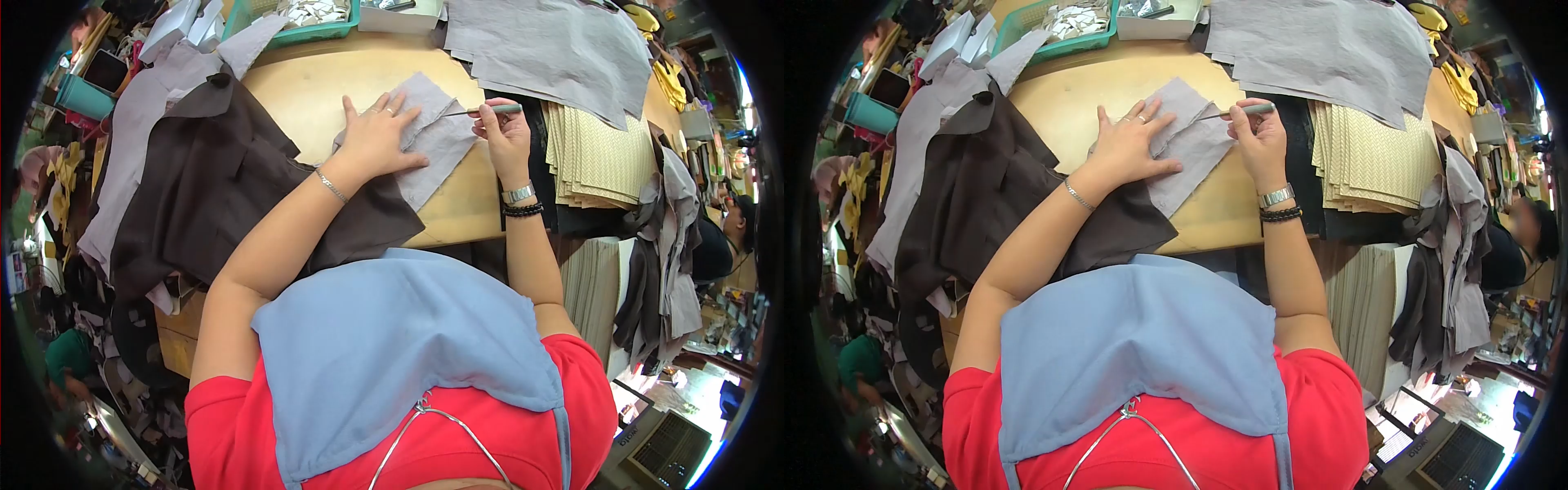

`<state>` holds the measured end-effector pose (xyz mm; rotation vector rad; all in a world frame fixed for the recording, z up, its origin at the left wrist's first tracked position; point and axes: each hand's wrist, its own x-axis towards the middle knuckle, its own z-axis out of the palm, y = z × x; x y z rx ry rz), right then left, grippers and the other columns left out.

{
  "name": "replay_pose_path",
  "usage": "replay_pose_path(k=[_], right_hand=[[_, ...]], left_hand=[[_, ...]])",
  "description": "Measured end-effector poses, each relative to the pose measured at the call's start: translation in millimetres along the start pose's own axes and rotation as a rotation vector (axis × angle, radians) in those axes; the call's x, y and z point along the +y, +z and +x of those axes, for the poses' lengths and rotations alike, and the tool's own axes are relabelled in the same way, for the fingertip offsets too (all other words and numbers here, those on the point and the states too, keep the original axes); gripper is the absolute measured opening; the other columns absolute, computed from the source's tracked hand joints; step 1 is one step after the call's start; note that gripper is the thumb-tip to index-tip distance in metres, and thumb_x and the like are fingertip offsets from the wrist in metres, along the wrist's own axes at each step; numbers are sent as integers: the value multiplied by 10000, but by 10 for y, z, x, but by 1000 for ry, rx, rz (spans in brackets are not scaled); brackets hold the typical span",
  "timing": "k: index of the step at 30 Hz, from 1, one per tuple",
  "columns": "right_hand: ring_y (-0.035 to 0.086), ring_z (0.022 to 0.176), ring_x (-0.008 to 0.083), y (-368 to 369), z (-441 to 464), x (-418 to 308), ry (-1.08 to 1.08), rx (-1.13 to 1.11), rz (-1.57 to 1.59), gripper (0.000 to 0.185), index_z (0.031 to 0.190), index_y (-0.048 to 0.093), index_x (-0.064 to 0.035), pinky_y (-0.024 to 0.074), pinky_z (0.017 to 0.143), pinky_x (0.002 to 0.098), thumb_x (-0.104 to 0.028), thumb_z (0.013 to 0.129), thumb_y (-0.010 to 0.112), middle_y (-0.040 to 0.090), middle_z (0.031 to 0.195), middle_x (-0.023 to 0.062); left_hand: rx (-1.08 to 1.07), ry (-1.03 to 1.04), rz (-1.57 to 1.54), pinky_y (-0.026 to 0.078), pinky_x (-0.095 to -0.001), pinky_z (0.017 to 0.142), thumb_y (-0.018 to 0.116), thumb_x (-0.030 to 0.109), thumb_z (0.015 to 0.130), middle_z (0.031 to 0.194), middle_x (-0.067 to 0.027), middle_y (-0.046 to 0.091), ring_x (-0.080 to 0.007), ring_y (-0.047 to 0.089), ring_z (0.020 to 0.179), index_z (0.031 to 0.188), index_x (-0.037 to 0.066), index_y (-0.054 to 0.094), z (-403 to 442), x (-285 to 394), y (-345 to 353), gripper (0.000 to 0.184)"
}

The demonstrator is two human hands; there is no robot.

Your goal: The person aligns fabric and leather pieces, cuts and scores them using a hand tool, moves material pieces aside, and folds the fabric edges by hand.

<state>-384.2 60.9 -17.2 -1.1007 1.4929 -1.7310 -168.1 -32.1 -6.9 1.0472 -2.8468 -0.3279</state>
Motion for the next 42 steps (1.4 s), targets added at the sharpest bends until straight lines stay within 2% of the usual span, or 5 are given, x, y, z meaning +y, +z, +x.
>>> replay_pose_path(k=[16,19,28,37,42], right_hand=[[629,731,75,31,-5,94,-5,38,10,172,1039,559,-36,523,622,215,-150,947,650,684,867,61],[631,730,78,28,-8,113,-1,30,25,180,1046,552,-40,536,627,220,-152,946,652,685,866,65],[622,714,71,91,-43,119,140,-26,40,159,1041,547,-60,548,613,226,-158,954,637,668,881,60],[621,747,79,149,-43,72,332,-36,127,160,1054,554,-90,573,665,245,-205,966,622,672,907,55],[620,758,78,150,-37,82,344,-60,105,164,1064,549,-95,572,665,246,-209,968,619,669,913,52]], left_hand=[[-73,-25,-5,159,-811,1013,697,713,651,1570,-55,311,-286,289,1444,1443,266,447,-3,20,-69,943],[-50,-27,-24,139,-821,1006,708,698,642,1564,-59,322,-255,288,1446,1430,273,465,-1,11,-31,928],[-55,-27,-25,153,-818,1005,705,698,643,1568,-59,312,-261,284,1448,1437,281,454,0,5,-24,931],[-47,-20,-16,145,-819,1003,694,708,645,1571,-76,302,-262,289,1446,1437,301,452,-2,9,-14,923],[-36,30,104,150,-824,987,640,783,641,1577,-116,277,-326,303,1434,1437,359,445,34,-12,-33,923]])
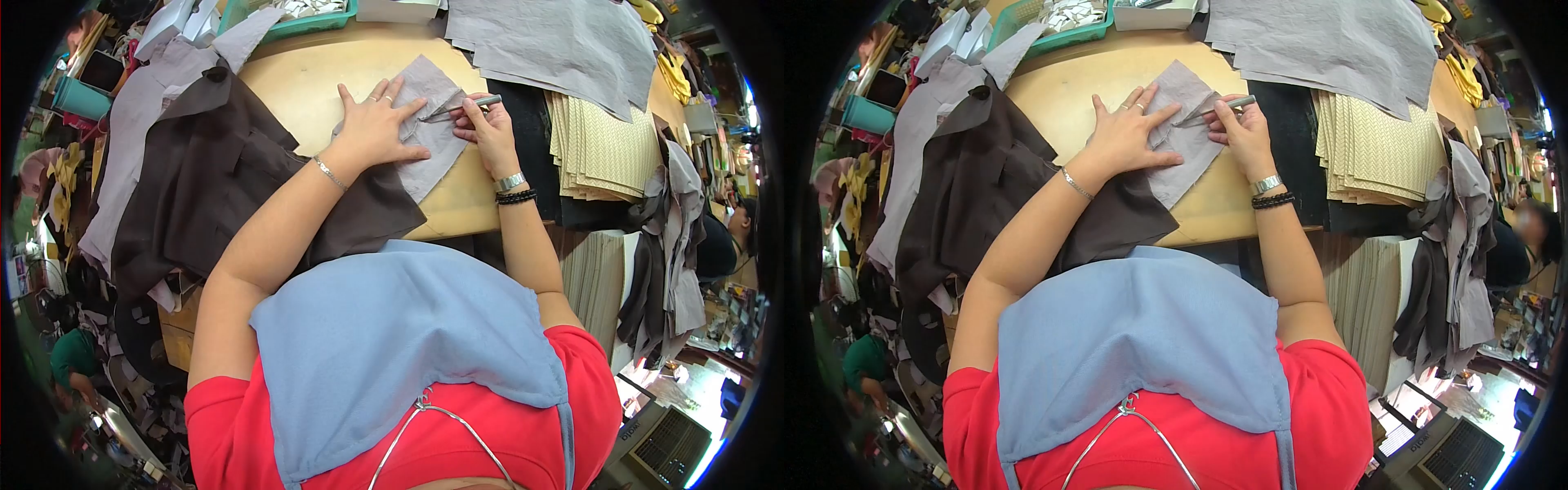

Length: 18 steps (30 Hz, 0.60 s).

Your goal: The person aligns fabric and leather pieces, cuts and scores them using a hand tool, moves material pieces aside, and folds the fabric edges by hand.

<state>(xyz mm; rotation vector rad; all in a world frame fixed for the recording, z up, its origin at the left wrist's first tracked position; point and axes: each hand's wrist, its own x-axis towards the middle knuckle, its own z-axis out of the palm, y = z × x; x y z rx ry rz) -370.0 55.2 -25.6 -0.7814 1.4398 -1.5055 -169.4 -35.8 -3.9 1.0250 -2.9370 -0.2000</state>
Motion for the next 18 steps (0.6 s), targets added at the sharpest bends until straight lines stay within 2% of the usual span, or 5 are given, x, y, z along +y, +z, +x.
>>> replay_pose_path(k=[7,10,13,18], right_hand=[[613,760,77,-94,-60,-71,140,-304,222,182,1058,549,-96,572,696,268,-231,964,626,660,895,48],[617,779,82,-19,-99,-135,-16,-112,245,165,1053,545,-90,573,694,267,-209,967,621,658,894,50],[619,786,82,-40,-32,-122,-128,5,84,152,1053,542,-86,568,683,258,-183,966,621,661,900,47],[613,765,65,-66,-9,-46,-159,17,12,145,1052,543,-90,551,654,231,-162,961,628,670,908,35]], left_hand=[[-28,29,55,141,-835,976,611,824,632,1583,-113,260,-348,296,1432,1452,382,413,54,-24,-24,952],[-38,16,15,142,-834,979,613,825,629,1595,-106,228,-350,269,1443,1459,388,397,41,-23,-13,963],[-59,0,-12,143,-831,985,621,822,621,1604,-99,205,-353,246,1452,1463,391,388,42,-25,-5,974],[-61,-4,-31,146,-829,988,628,819,616,1604,-98,205,-357,237,1455,1465,396,384,46,-36,14,980]])
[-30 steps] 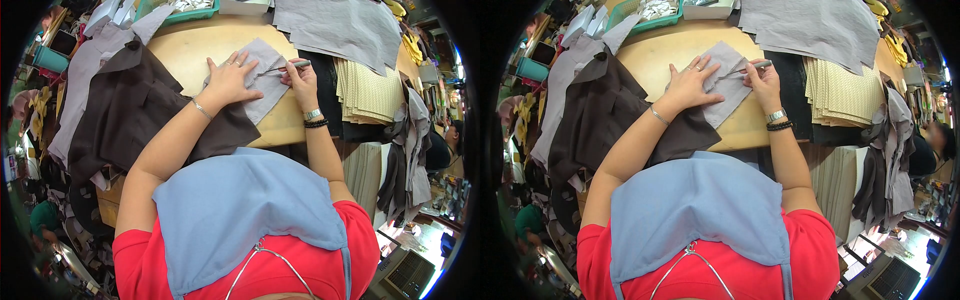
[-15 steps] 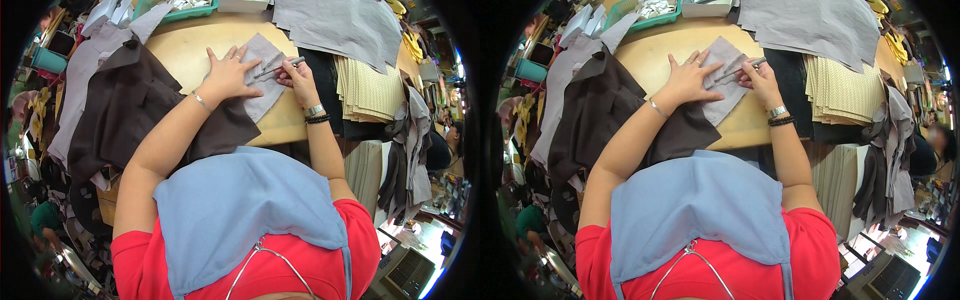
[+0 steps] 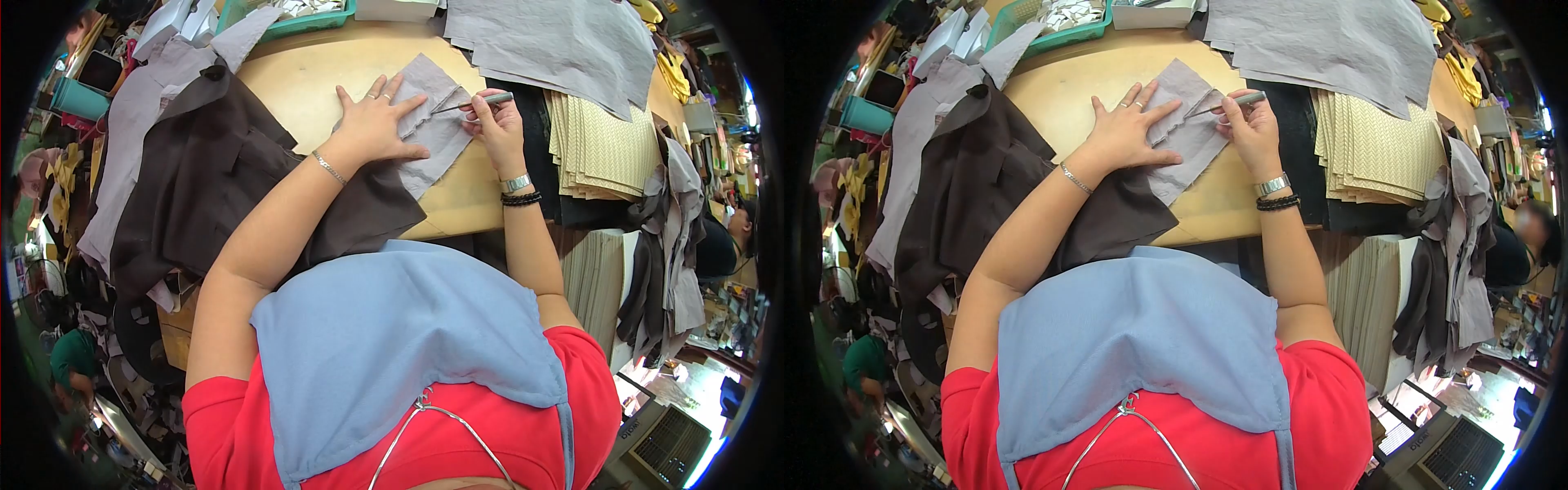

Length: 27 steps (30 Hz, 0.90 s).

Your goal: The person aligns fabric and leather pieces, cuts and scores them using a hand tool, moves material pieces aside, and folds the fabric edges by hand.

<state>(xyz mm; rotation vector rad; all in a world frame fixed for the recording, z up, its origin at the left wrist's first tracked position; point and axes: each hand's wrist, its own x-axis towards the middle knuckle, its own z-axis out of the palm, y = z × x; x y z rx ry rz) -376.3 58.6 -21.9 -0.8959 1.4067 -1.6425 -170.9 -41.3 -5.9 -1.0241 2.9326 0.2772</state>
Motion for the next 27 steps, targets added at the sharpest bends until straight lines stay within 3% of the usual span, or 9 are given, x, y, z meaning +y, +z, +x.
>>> replay_pose_path(k=[10,13,19,27], right_hand=[[604,718,57,28,-12,8,-83,35,11,152,1047,538,-72,539,643,214,-156,959,630,669,876,38],[615,734,64,-5,15,-3,-153,62,-31,159,1051,534,-64,544,644,220,-153,959,629,668,887,46],[650,804,82,-47,28,-23,-170,81,-45,160,1054,530,-59,548,654,221,-146,960,626,668,913,50],[628,762,60,-30,43,22,-240,54,-197,146,1028,575,-46,529,647,219,-137,940,648,685,858,36]], left_hand=[[39,16,-15,137,-811,1008,639,795,638,1605,-103,202,-345,234,1459,1461,365,400,-17,-4,25,959],[124,190,109,129,-798,1023,632,754,697,1594,-111,235,-309,246,1460,1452,324,420,47,-37,1,894],[96,91,-38,159,-790,1025,614,726,747,1569,-59,309,-242,285,1448,1444,306,430,130,24,81,835],[27,41,-59,140,-801,1025,651,720,697,1576,-53,296,-227,269,1455,1448,308,430,137,65,3,885]])
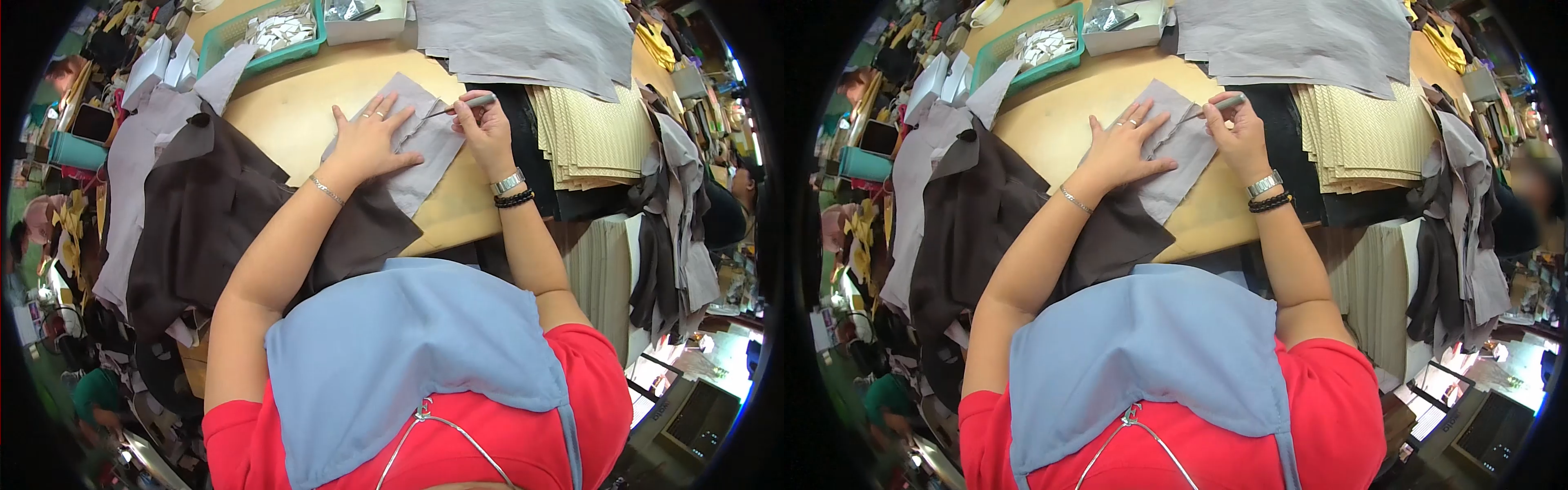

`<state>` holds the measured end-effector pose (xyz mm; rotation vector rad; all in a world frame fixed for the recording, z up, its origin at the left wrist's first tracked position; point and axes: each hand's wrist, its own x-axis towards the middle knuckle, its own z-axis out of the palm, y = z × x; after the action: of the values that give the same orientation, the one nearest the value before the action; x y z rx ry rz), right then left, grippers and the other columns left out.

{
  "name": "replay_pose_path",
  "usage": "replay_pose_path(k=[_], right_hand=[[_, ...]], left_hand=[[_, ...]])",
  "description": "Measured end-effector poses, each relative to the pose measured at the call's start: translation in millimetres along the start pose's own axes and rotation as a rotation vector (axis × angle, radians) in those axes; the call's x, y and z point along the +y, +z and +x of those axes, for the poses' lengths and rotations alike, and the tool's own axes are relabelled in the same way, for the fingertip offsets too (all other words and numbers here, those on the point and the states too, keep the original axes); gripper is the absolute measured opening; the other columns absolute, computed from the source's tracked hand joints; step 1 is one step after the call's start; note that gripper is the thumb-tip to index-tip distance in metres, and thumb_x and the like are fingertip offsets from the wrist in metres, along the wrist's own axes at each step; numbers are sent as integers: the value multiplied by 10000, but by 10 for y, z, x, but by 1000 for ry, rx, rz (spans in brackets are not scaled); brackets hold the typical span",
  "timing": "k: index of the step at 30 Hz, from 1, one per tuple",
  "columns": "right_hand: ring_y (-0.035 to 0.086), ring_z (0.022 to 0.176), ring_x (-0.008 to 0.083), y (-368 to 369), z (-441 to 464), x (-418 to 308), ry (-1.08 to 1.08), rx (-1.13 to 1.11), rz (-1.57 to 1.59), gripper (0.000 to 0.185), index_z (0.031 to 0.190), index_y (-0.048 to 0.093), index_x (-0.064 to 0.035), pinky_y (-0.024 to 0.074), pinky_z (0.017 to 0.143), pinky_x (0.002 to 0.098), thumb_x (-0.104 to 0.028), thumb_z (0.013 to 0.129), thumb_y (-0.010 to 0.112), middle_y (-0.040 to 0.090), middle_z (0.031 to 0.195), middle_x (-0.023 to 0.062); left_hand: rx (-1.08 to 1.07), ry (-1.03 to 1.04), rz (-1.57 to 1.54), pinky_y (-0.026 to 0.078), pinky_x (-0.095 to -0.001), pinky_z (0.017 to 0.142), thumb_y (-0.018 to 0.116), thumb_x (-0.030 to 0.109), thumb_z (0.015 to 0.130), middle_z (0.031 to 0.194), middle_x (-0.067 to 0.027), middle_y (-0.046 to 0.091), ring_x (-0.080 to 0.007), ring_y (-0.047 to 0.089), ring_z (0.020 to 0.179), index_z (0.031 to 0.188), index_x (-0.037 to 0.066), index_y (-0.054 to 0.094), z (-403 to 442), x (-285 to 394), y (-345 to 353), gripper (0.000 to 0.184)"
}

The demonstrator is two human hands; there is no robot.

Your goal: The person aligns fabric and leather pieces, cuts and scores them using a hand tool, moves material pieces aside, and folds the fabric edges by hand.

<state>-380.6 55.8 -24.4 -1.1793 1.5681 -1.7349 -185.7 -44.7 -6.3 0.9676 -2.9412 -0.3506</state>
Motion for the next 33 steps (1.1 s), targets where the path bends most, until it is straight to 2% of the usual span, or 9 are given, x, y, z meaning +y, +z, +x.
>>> replay_pose_path(k=[6,12,25,33], right_hand=[[629,736,61,0,-8,-123,-176,-3,-316,145,1009,594,-36,539,618,236,-133,927,663,675,827,23],[637,745,66,-35,1,-110,-181,32,-205,145,1006,591,-32,558,617,250,-122,920,666,666,832,32],[680,750,119,10,39,-123,-234,20,-358,141,1017,587,-32,576,629,280,-106,919,656,683,818,70],[687,719,138,-30,168,-139,-226,29,-435,128,996,603,-20,554,620,283,-108,919,653,685,791,90]], left_hand=[[7,3,-19,145,-805,1017,667,713,684,1576,-68,296,-235,278,1452,1444,305,438,-2,-3,4,892],[6,3,-16,157,-807,1010,670,715,680,1573,-75,299,-248,290,1446,1444,298,441,-8,1,-14,900],[15,10,-30,154,-808,1008,682,713,669,1575,-83,294,-275,301,1441,1444,290,442,-8,-5,10,915],[2,-5,-22,155,-807,1010,682,714,667,1576,-70,295,-254,291,1446,1446,296,439,-7,7,-7,917]])
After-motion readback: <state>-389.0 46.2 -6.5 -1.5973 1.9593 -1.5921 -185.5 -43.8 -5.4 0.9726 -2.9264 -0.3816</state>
